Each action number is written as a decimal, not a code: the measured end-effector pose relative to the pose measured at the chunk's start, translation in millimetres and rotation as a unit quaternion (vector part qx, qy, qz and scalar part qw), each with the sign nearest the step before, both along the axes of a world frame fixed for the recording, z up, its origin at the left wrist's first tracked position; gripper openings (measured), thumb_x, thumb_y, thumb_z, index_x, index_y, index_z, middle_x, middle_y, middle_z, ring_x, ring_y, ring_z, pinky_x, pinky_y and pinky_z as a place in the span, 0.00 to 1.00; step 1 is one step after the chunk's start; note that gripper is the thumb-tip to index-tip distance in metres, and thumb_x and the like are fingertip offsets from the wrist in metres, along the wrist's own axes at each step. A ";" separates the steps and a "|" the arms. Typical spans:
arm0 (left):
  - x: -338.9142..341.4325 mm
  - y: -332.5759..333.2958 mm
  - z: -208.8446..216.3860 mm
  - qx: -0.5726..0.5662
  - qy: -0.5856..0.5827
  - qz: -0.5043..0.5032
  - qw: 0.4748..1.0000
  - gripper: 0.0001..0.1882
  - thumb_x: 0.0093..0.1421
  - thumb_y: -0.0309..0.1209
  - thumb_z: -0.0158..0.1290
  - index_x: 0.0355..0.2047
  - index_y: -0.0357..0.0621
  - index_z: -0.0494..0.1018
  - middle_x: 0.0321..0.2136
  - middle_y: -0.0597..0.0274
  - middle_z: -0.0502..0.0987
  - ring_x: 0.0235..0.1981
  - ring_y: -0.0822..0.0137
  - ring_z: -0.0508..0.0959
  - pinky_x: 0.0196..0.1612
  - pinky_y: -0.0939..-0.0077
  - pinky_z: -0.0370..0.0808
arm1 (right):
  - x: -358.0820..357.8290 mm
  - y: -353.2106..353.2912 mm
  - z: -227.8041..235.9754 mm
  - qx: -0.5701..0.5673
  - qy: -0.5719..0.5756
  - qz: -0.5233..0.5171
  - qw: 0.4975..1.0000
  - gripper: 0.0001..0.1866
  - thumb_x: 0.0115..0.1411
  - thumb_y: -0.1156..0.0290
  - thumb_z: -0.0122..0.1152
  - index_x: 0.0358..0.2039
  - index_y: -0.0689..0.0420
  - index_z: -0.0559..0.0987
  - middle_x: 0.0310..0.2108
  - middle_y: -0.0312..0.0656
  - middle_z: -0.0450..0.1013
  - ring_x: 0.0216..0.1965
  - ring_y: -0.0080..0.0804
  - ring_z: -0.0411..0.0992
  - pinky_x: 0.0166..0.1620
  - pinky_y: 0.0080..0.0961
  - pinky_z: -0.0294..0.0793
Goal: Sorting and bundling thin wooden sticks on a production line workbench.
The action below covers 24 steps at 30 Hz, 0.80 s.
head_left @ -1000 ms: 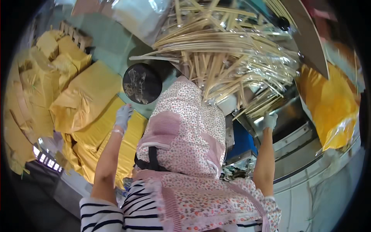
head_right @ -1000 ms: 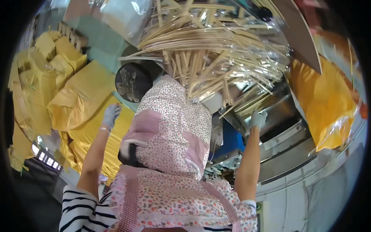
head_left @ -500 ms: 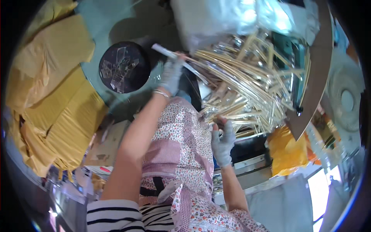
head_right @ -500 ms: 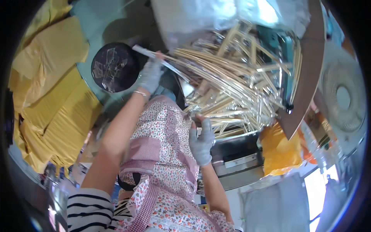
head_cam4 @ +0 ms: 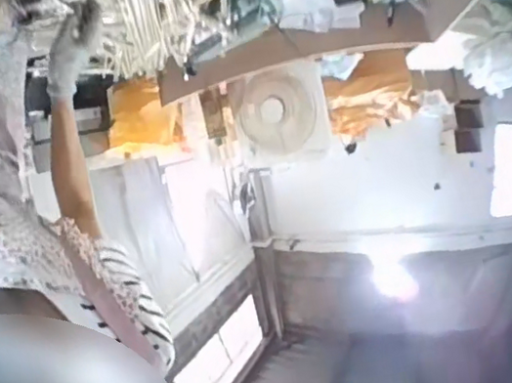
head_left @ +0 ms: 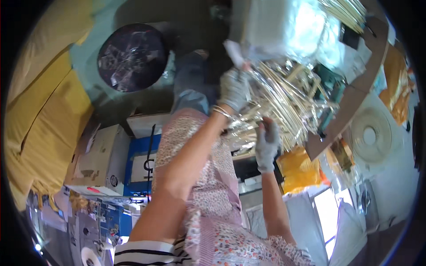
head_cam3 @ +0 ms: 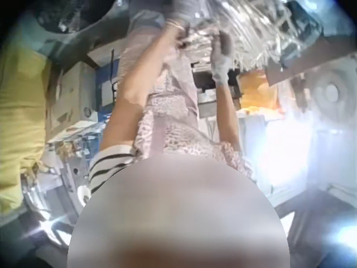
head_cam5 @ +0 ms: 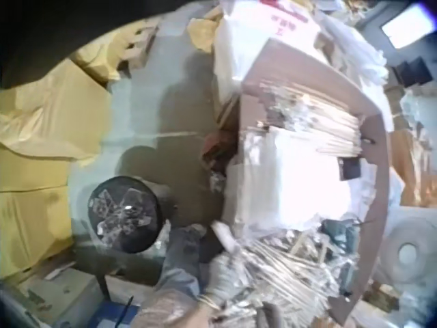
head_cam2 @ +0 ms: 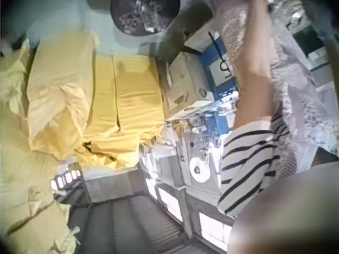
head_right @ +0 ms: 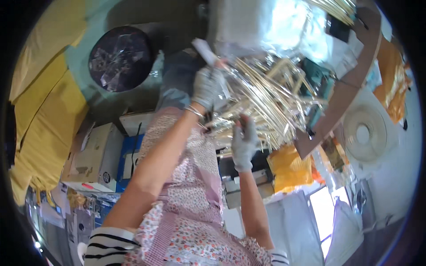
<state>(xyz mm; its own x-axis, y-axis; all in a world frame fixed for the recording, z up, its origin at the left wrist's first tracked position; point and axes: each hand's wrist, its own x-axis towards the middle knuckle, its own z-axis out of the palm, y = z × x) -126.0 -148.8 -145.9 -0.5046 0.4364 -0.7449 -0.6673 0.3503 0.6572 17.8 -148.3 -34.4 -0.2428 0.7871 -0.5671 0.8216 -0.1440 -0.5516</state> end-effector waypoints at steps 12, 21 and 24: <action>-49.0 -36.7 88.5 0.032 -0.020 -0.126 0.991 0.23 0.66 0.45 0.36 0.40 0.40 0.74 0.33 0.64 0.75 0.31 0.78 0.69 0.38 0.83 0.67 | -61.8 13.0 25.5 -0.015 0.172 0.092 0.981 0.18 0.53 0.71 0.62 0.43 0.60 0.70 0.34 0.40 0.68 0.23 0.20 0.66 0.28 0.18 0.67; 82.1 -65.7 173.1 0.105 -0.188 -0.319 0.923 0.21 0.66 0.42 0.38 0.43 0.39 0.73 0.32 0.66 0.77 0.32 0.78 0.72 0.37 0.83 0.69 | 44.1 -11.8 116.0 0.045 0.010 -0.122 0.991 0.17 0.45 0.78 0.66 0.36 0.57 0.72 0.19 0.38 0.67 0.20 0.24 0.69 0.25 0.20 0.68; 122.1 -59.5 191.5 0.040 -0.252 -0.371 0.893 0.24 0.66 0.45 0.34 0.46 0.42 0.72 0.36 0.64 0.76 0.37 0.78 0.72 0.40 0.82 0.69 | 89.7 -13.2 151.0 0.041 -0.037 0.031 0.998 0.17 0.48 0.75 0.64 0.40 0.53 0.73 0.28 0.43 0.70 0.24 0.37 0.73 0.26 0.28 0.72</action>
